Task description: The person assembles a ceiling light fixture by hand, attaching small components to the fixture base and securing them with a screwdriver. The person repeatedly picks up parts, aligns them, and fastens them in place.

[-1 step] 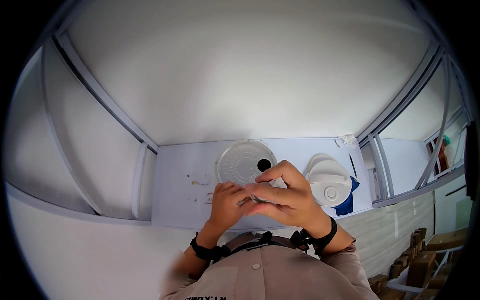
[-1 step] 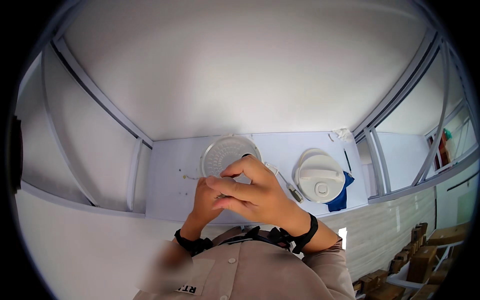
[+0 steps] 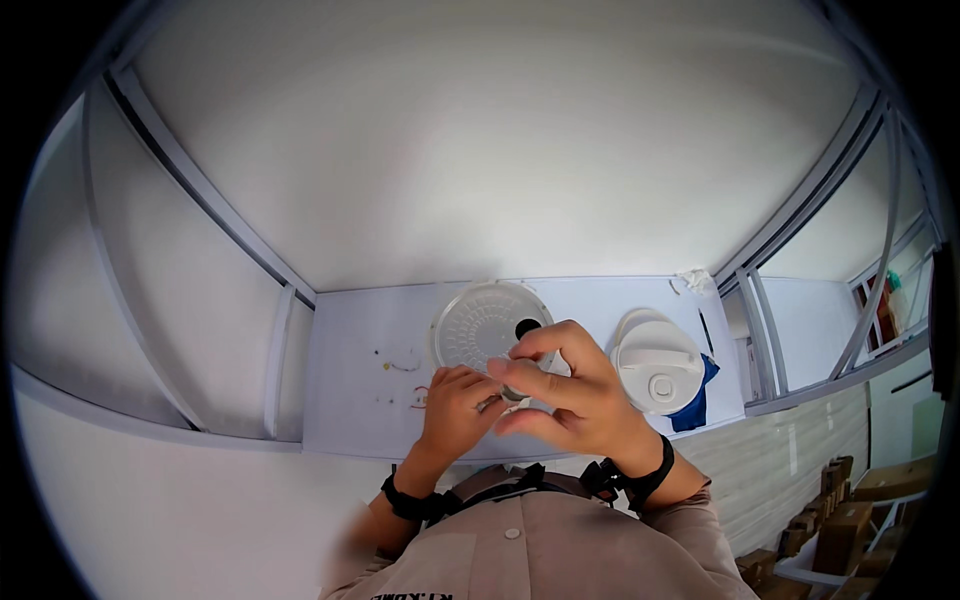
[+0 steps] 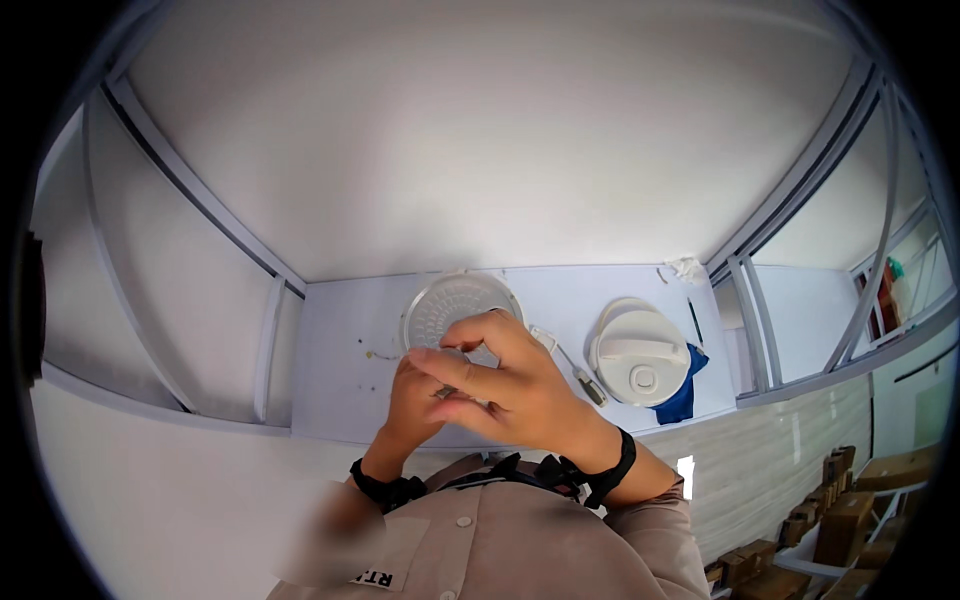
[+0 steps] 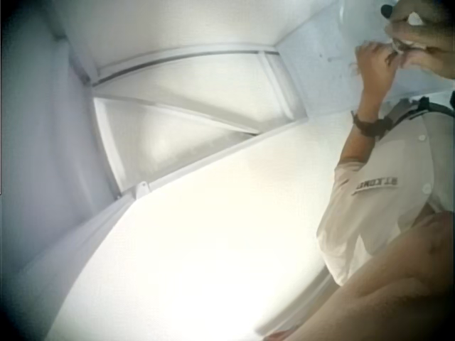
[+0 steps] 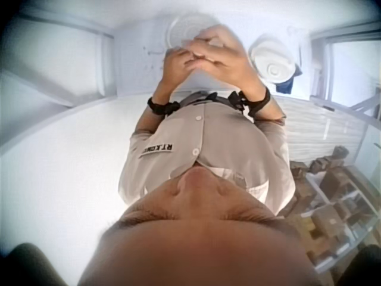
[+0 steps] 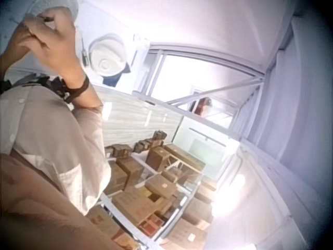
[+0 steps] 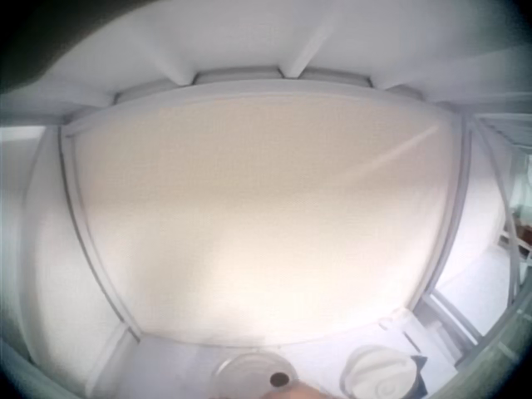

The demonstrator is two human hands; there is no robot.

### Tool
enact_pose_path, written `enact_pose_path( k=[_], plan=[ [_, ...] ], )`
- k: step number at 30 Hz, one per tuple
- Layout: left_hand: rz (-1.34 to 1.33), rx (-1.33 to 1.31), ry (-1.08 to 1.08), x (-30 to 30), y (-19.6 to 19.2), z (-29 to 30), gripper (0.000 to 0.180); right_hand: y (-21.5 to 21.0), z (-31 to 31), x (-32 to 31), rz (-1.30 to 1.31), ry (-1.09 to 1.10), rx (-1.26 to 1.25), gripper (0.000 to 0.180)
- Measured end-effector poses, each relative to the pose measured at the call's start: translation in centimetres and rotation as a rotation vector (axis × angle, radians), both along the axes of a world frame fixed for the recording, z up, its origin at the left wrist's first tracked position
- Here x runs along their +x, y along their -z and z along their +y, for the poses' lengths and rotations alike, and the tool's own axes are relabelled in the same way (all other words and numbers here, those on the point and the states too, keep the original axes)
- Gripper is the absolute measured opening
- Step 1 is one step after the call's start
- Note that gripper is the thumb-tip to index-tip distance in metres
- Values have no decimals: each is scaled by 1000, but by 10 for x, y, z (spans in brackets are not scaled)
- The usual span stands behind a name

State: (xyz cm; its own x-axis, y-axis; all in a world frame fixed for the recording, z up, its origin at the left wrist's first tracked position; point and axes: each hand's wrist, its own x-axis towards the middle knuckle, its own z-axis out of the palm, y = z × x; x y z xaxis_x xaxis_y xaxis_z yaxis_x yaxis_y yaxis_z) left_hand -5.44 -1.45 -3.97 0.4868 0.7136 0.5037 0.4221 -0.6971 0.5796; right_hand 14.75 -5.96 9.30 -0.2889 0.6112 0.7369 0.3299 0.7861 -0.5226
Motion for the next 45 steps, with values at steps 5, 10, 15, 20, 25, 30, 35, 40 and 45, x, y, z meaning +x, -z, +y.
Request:
enact_pose_path(
  k=[5, 10, 15, 20, 25, 30, 35, 40, 45],
  plan=[
    [-21, -7, 16, -1, -4, 0, 17, -1, -3, -8, 146, -55, -171, 50],
    [-10, -29, 87, -2, -6, 1, 18, 21, 3, 0, 55, 81, -13, 51],
    [-177, -130, 36, 7, -18, -7, 18, 20, 2, -10, 146, 105, -14, 53],
    [-212, -217, 98, 1, -15, -4, 17, 9, 0, -6, 153, -40, -134, 52],
    [-167, -132, 174, -5, -12, -1, 15, 15, -1, 12, -34, -26, -57, 50],
    [-167, -195, 200, -4, -11, -1, 20, 1, 2, -9, 143, -3, -92, 46],
    [-255, -72, 174, 6, -26, -1, 19, 18, 8, 5, 9, -42, -30, 54],
    [-262, -175, 101, 6, -20, 0, 14, 10, 5, -8, 55, 78, -57, 45],
    [-155, -126, 105, -1, -23, 0, 14, 2, 7, -1, 29, -113, -144, 48]
  ],
)
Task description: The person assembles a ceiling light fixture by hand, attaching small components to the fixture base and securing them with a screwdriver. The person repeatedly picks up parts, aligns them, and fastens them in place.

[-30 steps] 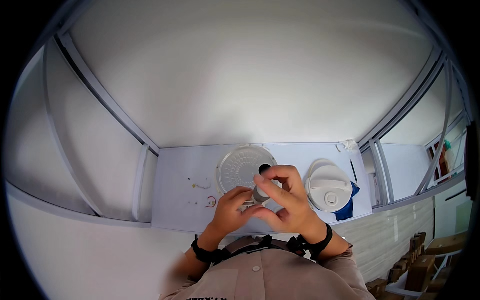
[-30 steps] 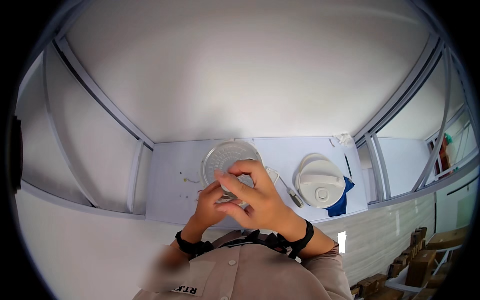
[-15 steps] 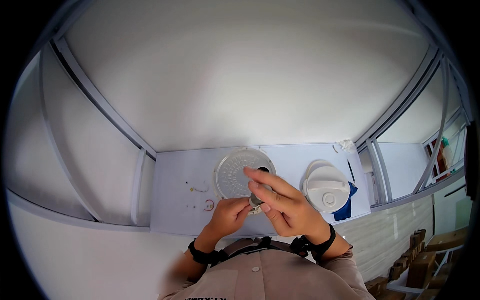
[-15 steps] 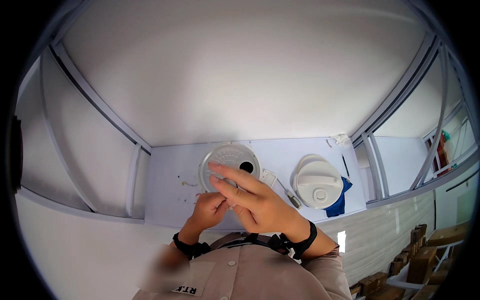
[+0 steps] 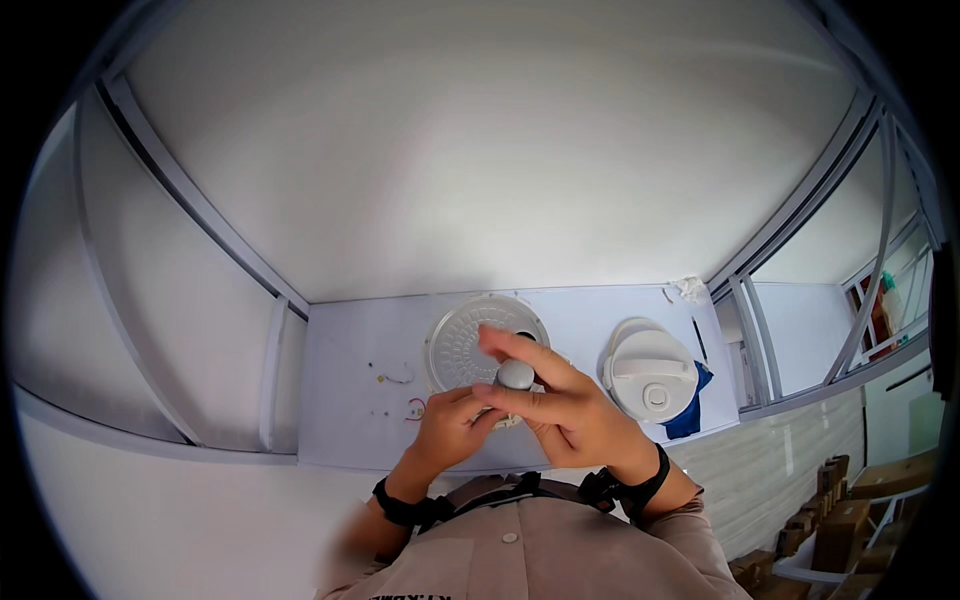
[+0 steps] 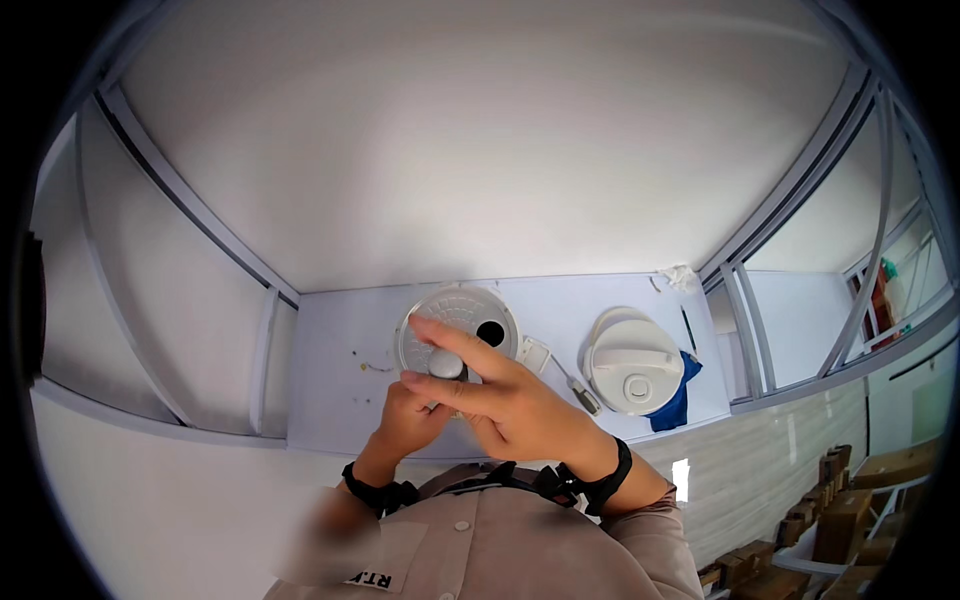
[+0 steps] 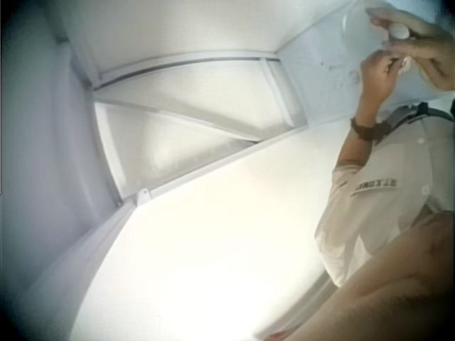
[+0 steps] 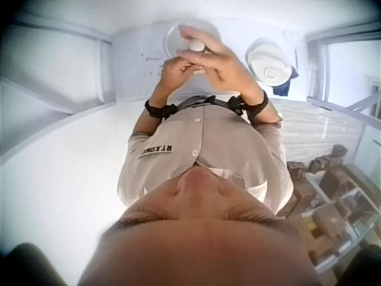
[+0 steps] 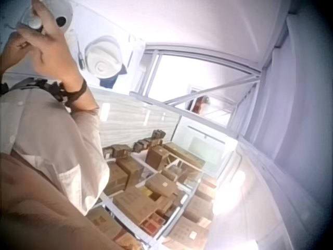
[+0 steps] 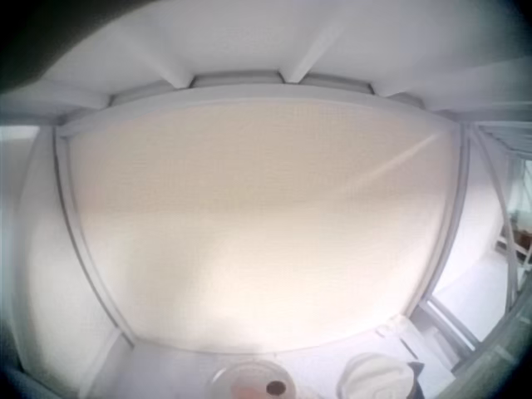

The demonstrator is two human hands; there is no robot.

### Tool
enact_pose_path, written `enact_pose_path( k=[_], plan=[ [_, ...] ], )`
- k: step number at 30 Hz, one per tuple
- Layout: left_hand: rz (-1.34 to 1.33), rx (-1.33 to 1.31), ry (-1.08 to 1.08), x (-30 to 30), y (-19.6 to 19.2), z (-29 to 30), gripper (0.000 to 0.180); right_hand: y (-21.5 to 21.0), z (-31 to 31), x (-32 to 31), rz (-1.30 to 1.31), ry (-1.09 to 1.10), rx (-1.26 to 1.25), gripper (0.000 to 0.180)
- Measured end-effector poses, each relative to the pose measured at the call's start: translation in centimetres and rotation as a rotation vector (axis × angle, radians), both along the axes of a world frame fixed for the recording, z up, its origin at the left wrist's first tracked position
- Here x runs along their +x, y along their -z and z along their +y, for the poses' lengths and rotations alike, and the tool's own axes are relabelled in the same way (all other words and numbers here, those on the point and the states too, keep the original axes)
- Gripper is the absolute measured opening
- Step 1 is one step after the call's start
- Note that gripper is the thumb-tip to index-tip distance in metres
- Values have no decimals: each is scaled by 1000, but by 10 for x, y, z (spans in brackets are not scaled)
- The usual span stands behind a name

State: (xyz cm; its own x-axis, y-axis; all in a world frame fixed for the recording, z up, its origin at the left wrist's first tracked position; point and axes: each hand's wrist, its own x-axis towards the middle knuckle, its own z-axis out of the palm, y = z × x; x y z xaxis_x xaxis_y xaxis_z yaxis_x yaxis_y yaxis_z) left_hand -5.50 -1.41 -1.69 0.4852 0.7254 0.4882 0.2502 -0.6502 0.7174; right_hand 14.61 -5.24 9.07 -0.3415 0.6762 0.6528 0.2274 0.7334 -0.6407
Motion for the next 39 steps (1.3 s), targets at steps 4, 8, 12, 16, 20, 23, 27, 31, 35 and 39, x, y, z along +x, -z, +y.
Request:
enact_pose_path(
  k=[4, 8, 12, 16, 20, 23, 27, 31, 35, 39],
  plan=[
    [-31, 39, 46, -2, 2, 2, 11, 9, 3, -3, 14, 91, 104, 49],
    [33, -36, 104, -5, -5, 0, 9, 21, 10, -2, 87, 174, 166, 53],
    [-55, -9, 126, 1, -7, 6, 13, 17, 9, -3, 95, 193, 123, 51],
    [-88, -54, 151, -4, 3, 8, 16, 3, 4, -6, 127, 112, -5, 48],
    [-89, -41, 129, -2, 5, 9, 16, 7, 6, 4, 55, 81, 11, 46],
    [-88, 0, 89, -1, 11, 10, 20, 12, 5, 4, 84, 121, 90, 49],
    [-154, -27, 15, 7, 3, 3, 22, 14, 5, -3, 76, 136, 130, 43],
    [-164, -92, -13, 6, 3, 3, 20, 4, 4, -14, 171, 87, 58, 42],
    [-106, -38, 11, 0, -2, 1, 15, 9, 4, -3, 61, 53, 11, 45],
    [-69, -15, 69, -2, 3, 2, 11, 14, 3, -1, 91, 157, 95, 48]
  ],
)
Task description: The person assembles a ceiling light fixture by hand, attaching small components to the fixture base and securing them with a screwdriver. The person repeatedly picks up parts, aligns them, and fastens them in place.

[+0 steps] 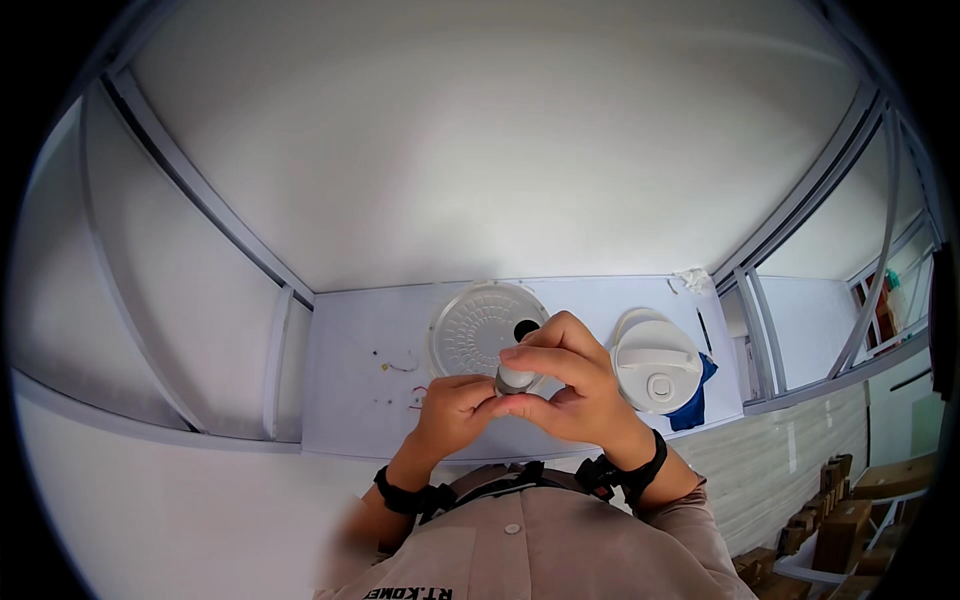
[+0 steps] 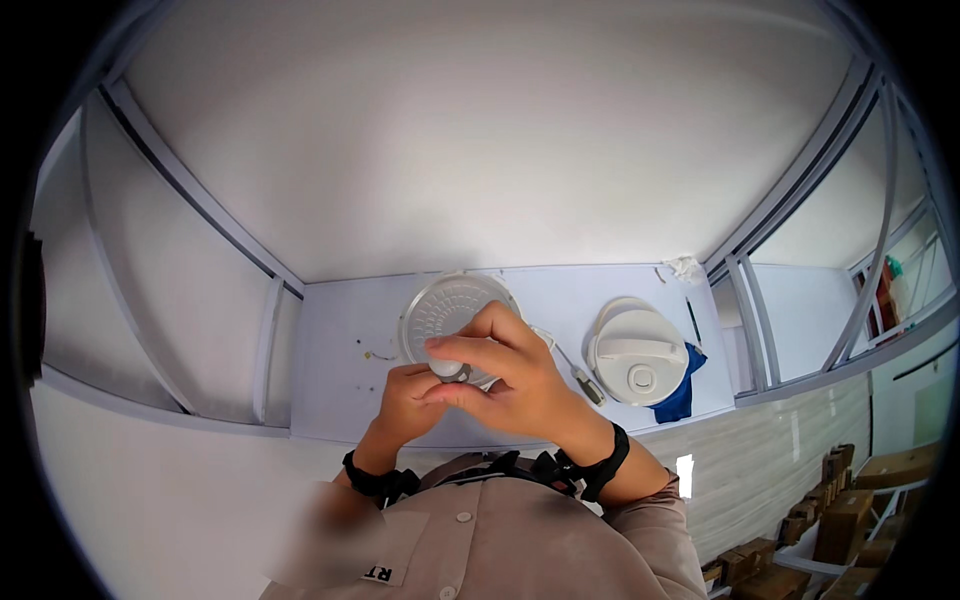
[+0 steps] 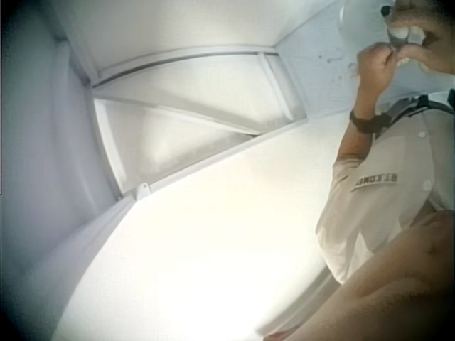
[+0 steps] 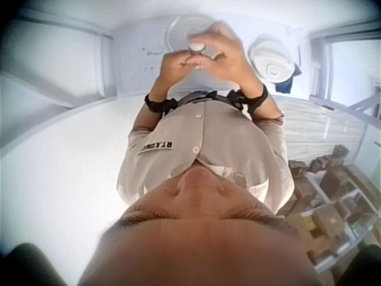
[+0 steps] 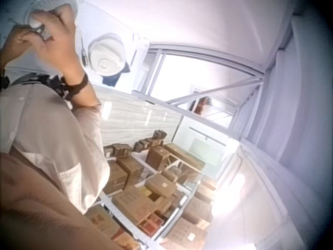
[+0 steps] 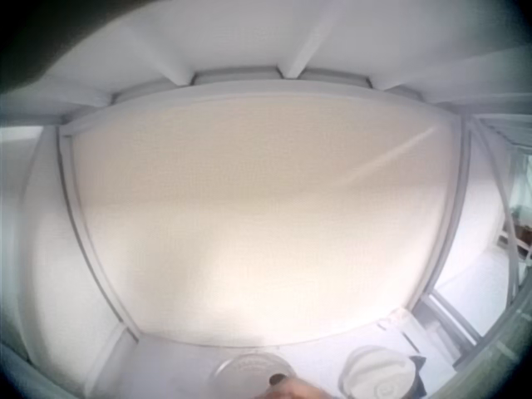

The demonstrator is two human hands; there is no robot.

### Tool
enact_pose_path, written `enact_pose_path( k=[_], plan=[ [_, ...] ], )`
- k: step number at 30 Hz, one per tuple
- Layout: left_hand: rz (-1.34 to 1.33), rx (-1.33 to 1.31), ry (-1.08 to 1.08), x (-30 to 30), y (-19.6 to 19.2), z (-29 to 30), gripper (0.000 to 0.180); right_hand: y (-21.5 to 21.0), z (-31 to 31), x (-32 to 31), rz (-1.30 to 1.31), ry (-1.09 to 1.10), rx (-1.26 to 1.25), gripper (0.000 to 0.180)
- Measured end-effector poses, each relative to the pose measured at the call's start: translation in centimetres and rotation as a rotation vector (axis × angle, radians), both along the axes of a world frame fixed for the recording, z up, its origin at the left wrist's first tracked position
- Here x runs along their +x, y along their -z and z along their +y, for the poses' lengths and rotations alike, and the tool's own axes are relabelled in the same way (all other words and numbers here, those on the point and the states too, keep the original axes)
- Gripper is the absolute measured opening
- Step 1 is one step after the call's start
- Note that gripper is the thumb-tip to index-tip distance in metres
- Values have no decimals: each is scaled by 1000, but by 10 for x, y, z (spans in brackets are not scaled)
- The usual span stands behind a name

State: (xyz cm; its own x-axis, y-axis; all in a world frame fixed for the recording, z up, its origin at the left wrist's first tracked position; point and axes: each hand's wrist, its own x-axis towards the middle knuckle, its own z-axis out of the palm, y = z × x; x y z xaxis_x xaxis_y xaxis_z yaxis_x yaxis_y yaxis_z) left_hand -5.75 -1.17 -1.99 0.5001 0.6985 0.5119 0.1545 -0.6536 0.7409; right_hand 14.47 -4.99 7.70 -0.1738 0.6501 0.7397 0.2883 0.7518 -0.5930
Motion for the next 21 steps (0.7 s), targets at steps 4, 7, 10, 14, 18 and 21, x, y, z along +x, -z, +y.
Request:
enact_pose_path(
  k=[4, 7, 10, 14, 18, 21],
  plan=[
    [-2, -10, 16, -1, -8, -2, 10, -6, 0, -5, 19, -45, 9, 53],
    [-35, 3, -4, -2, -5, -3, 9, -2, 0, -12, 69, -111, -26, 55],
    [-45, -43, 5, -3, -5, -4, 9, 2, -2, -7, 60, -148, -80, 52],
    [84, -25, 52, -8, -4, 1, 11, 9, 3, -1, 75, -80, -26, 48],
    [157, 90, 52, -4, -1, 2, 13, 10, 3, 1, 32, -22, 3, 54],
    [188, -12, 10, -9, 7, -2, 14, 0, -2, -5, 21, -111, -18, 57]
  ],
)
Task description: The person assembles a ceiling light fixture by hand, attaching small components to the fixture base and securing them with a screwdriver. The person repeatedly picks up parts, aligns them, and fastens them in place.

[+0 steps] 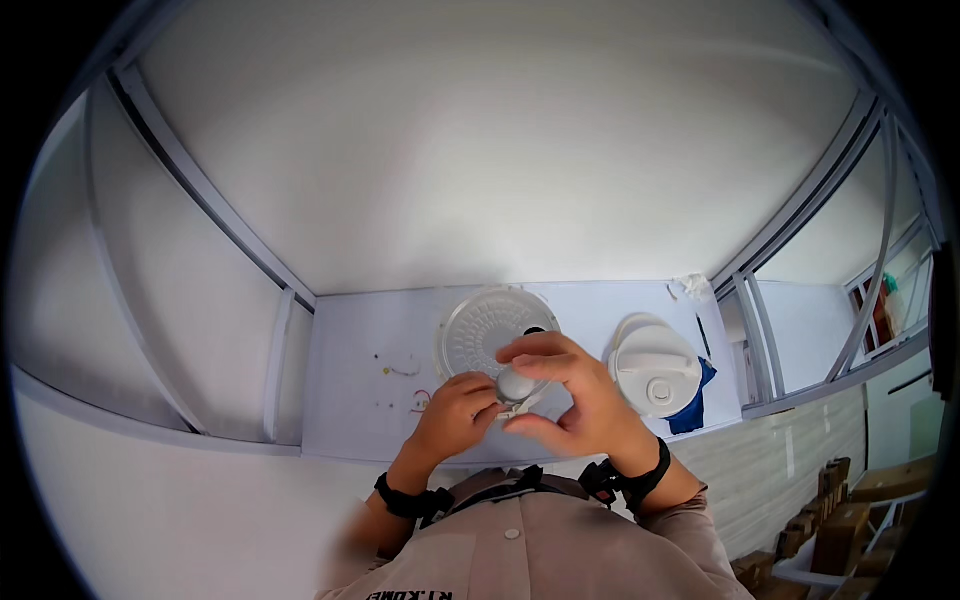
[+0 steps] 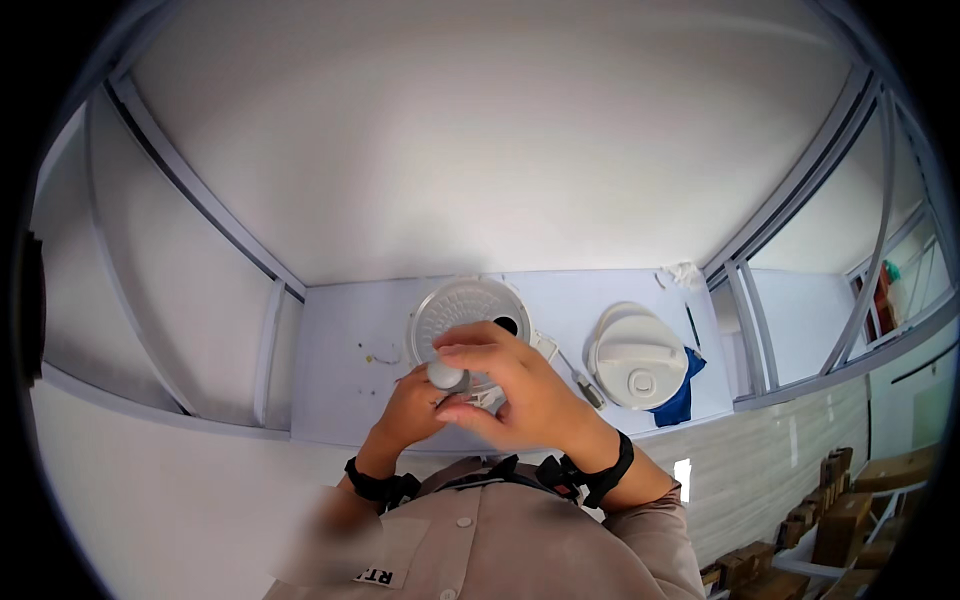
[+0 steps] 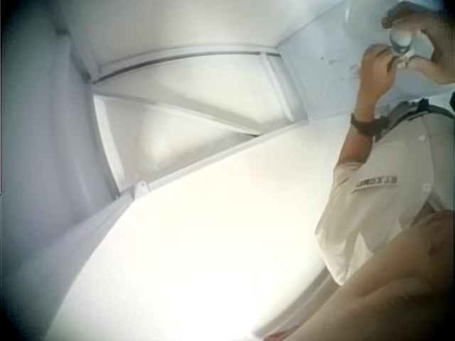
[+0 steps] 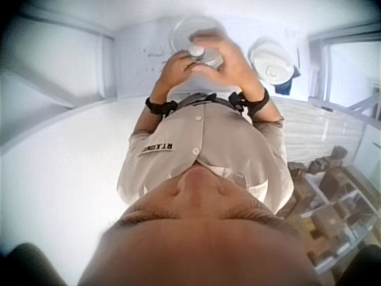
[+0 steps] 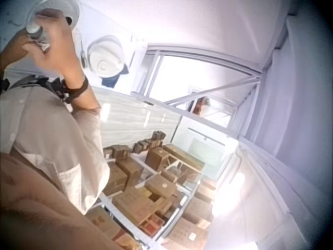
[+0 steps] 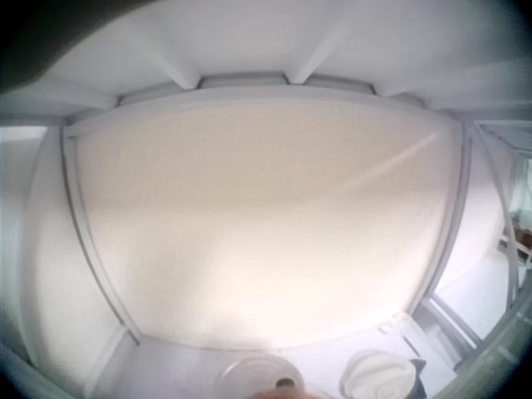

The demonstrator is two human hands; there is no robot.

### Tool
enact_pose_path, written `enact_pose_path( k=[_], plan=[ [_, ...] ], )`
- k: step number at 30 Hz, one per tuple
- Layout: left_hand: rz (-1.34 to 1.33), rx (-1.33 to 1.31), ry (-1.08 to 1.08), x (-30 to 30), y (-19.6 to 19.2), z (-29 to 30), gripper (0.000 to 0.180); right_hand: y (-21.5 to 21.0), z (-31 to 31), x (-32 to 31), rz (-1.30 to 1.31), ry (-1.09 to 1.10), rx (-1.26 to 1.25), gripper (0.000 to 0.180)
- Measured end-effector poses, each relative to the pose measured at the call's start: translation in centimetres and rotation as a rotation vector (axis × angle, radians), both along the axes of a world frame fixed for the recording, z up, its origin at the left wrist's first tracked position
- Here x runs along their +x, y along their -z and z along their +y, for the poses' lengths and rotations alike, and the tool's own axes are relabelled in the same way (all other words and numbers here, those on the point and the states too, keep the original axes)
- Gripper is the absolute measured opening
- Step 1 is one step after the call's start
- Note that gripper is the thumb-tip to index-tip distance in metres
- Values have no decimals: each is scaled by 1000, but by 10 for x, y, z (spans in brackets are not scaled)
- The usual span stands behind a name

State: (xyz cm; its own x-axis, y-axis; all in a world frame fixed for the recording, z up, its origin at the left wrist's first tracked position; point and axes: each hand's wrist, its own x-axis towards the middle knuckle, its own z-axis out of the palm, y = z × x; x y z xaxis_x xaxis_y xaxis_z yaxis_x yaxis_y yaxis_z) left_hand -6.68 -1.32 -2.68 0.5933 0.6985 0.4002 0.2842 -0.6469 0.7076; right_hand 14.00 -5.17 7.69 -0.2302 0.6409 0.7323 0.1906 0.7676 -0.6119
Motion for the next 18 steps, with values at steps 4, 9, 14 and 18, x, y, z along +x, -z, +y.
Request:
enact_pose_path(
  k=[4, 9, 14, 18],
  plan=[
    [-21, -34, 4, 1, -1, 2, 15, 0, -6, -3, 42, -124, -123, 54],
    [6, 22, -19, 0, 3, 5, 12, 4, -3, -1, 1, -14, -4, 51],
    [7, 75, -16, 2, 4, 7, 14, 1, -6, 1, -119, 184, 44, 59],
    [34, 37, -11, 0, 4, 8, 15, -3, -4, -4, -122, 119, 74, 60]
  ],
)
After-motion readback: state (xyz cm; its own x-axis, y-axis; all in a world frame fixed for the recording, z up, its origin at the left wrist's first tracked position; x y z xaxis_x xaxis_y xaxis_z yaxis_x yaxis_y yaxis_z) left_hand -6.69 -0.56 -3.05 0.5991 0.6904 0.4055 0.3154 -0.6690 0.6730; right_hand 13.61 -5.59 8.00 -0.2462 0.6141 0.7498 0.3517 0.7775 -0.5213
